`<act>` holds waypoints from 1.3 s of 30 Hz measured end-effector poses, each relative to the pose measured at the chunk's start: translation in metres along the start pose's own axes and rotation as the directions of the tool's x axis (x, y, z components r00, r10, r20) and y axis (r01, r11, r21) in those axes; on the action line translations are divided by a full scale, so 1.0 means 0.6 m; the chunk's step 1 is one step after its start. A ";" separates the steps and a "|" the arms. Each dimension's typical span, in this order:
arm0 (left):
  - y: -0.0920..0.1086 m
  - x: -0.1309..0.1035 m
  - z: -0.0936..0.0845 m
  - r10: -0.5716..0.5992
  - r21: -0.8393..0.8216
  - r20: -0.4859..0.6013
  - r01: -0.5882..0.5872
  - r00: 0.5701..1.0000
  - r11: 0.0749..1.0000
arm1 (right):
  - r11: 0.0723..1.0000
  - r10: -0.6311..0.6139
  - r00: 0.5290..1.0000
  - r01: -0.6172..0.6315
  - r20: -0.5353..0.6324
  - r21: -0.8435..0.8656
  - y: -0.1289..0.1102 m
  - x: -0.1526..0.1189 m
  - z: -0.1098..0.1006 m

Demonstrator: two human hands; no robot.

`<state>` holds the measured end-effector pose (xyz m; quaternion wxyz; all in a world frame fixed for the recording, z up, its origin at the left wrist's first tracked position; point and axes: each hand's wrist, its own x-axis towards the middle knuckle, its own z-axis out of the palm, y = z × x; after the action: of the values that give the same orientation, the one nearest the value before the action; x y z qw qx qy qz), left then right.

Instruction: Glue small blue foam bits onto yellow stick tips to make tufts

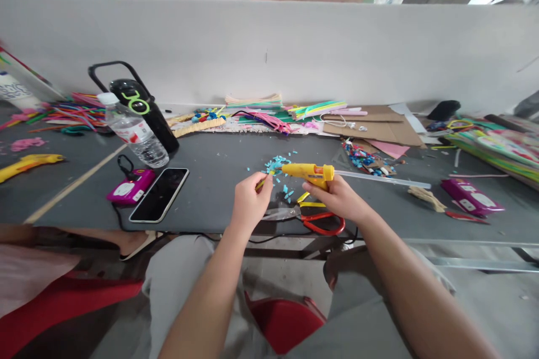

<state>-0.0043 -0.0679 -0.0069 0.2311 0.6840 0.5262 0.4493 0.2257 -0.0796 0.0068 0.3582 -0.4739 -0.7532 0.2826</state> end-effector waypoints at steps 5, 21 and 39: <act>0.000 0.000 0.000 0.010 0.010 0.005 -0.010 1.000 1.000 | 1.000 -0.003 1.000 0.003 -0.010 -0.010 0.002 0.001 0.000; -0.005 0.003 -0.003 0.036 0.032 -0.039 -0.035 0.999 0.999 | 0.989 0.147 0.973 -0.141 -0.177 0.043 0.044 0.003 -0.025; -0.012 0.016 -0.035 -0.103 -0.079 -0.164 0.091 0.981 0.993 | 0.689 0.487 0.795 -0.604 -0.361 -0.400 0.179 0.035 -0.091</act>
<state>-0.0258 -0.0600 0.0010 0.2318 0.6085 0.5603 0.5119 0.3184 -0.0137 -0.0378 0.2060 -0.7816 -0.5769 0.1176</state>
